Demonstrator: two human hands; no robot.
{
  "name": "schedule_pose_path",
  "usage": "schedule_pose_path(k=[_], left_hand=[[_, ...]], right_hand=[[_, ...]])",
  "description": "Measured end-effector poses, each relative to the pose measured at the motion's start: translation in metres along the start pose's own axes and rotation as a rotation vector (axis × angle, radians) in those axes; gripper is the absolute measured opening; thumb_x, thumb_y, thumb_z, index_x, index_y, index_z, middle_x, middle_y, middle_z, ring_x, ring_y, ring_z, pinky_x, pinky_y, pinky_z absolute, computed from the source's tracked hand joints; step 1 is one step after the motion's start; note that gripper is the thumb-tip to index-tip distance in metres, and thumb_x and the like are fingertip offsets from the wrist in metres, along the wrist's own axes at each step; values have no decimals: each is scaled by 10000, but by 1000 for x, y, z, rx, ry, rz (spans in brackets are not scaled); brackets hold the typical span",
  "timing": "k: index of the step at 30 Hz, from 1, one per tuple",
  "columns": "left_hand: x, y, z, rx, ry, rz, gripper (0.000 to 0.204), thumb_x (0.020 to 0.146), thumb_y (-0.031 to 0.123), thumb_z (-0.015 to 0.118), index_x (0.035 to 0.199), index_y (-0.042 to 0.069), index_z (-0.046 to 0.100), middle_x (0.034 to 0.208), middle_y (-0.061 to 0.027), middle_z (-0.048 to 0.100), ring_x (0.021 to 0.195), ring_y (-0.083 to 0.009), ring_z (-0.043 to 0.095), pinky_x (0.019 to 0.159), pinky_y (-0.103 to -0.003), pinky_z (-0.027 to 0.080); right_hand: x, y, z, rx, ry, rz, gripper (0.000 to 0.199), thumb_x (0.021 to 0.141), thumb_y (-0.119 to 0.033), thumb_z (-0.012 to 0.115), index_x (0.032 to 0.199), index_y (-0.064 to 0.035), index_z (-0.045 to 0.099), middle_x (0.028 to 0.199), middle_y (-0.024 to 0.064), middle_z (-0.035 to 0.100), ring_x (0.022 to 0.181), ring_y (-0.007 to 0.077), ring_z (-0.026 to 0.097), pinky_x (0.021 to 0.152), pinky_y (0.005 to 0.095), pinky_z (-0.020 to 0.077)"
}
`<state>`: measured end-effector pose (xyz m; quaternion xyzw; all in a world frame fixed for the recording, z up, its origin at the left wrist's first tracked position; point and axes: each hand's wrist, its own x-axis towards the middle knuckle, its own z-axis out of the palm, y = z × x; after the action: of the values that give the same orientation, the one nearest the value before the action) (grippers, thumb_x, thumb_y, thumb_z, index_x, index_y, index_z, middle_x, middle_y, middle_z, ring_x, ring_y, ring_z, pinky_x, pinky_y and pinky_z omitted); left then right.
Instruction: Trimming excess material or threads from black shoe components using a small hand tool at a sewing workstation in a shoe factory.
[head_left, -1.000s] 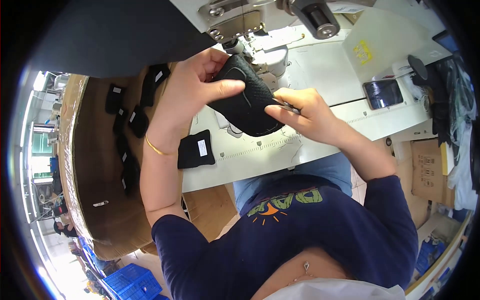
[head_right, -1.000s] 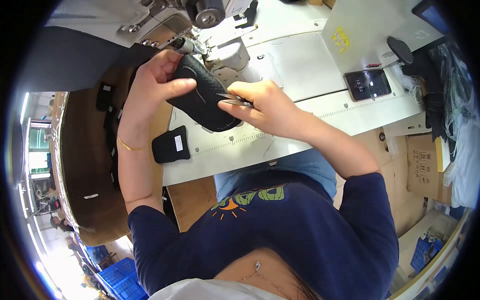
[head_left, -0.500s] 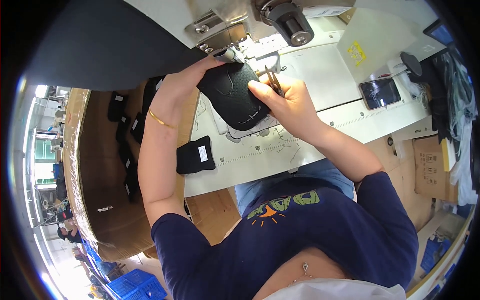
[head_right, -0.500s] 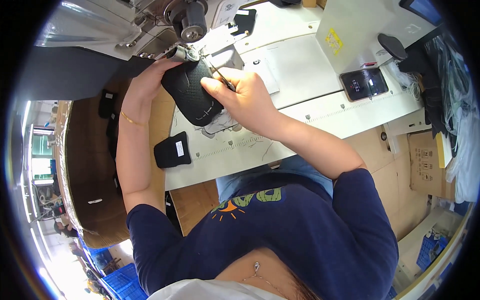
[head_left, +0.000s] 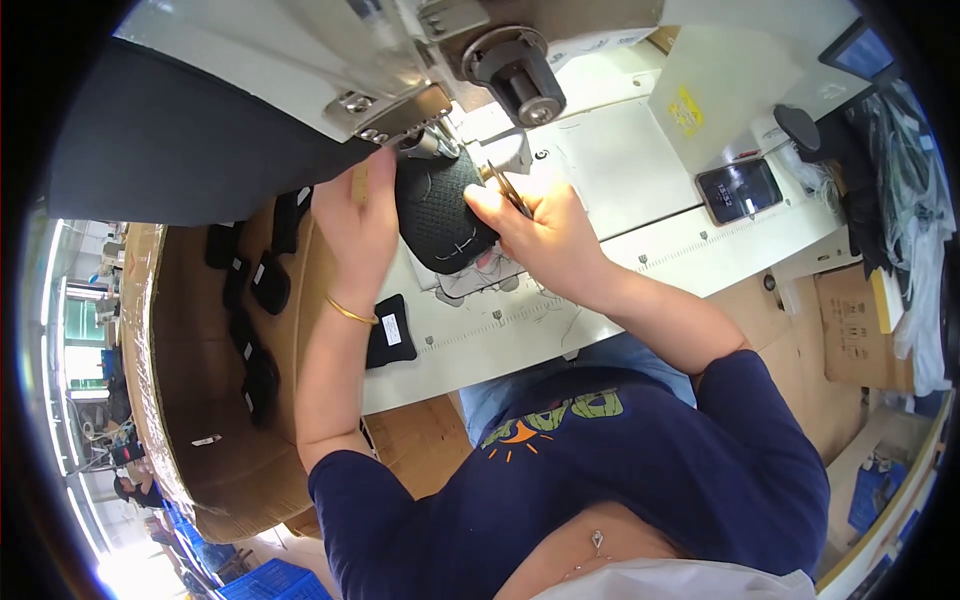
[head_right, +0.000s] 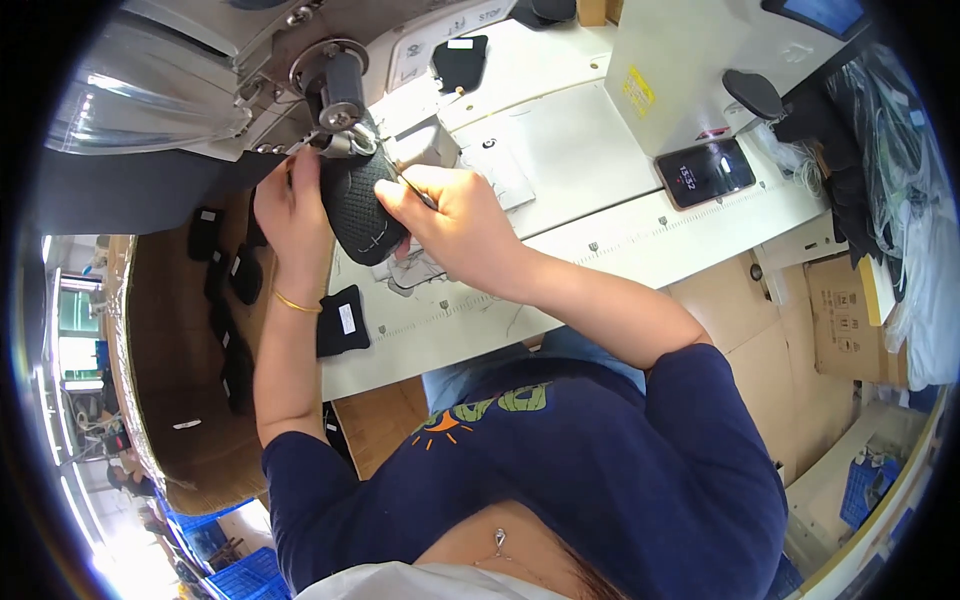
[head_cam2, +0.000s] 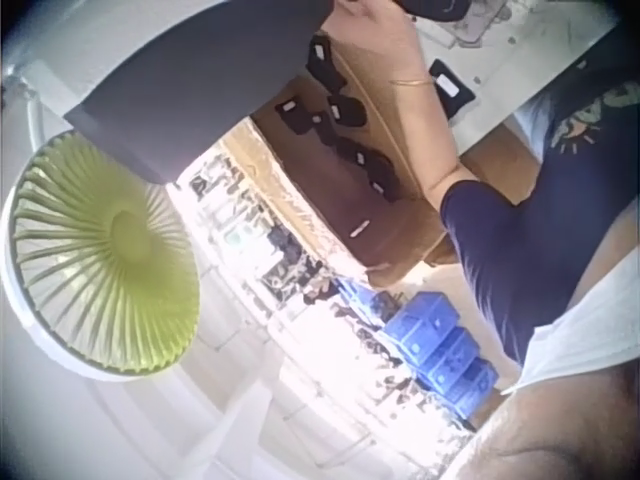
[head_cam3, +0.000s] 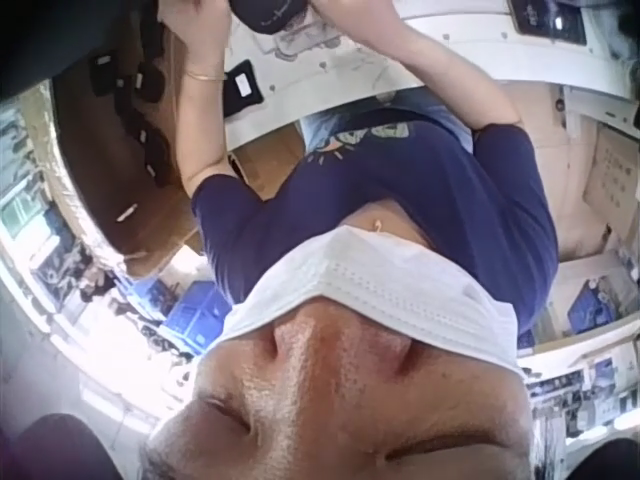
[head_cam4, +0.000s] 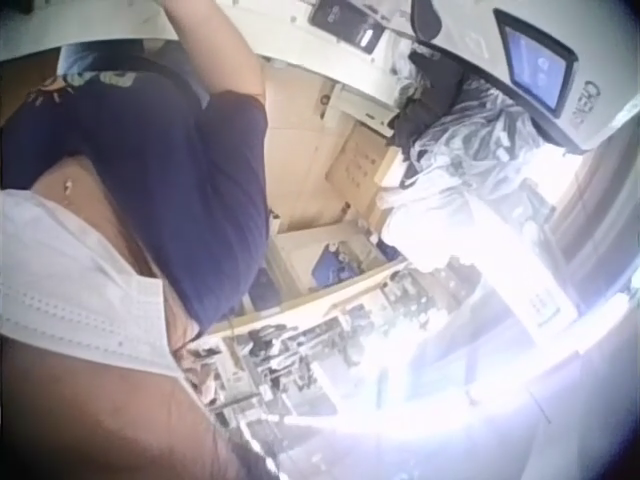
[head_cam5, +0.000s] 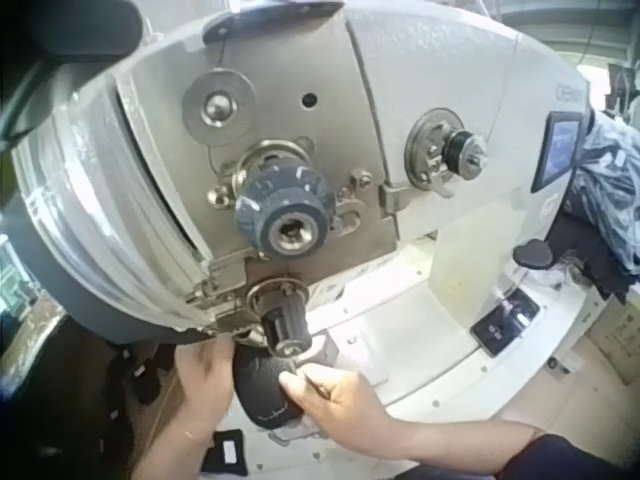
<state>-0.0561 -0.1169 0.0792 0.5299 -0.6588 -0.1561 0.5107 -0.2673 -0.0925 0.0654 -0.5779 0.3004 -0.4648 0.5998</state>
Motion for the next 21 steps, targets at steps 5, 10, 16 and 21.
schedule_pose_path(k=[5,10,16,21], left_hand=[[-53,2,4,673,60,1035,499,857,458,668,1156,58,677,1144,-80,632,897,-217,606,746,-347,501],[-47,-5,11,650,136,1069,379,758,12,709,1136,25,690,1131,-89,639,858,-200,597,629,-297,492],[-42,-9,16,588,149,1018,457,696,-61,684,1146,16,688,1115,-122,660,822,-218,598,615,-313,492],[-40,-12,21,624,188,954,538,645,-99,642,1164,32,688,1146,-108,662,870,-230,595,713,-330,495]], right_hand=[[-15,0,-7,-51,-60,61,333,956,-249,562,704,-35,592,589,27,630,532,33,486,482,240,376],[-16,-4,-6,-43,-57,41,333,955,-244,554,696,-37,581,572,14,625,526,30,473,486,234,369],[-4,-1,-6,-98,-51,-31,353,957,-252,549,680,-36,576,556,18,619,464,53,458,444,253,368],[1,1,-6,-53,-31,-9,337,964,-237,555,703,-29,602,556,18,612,486,43,462,455,240,373]])
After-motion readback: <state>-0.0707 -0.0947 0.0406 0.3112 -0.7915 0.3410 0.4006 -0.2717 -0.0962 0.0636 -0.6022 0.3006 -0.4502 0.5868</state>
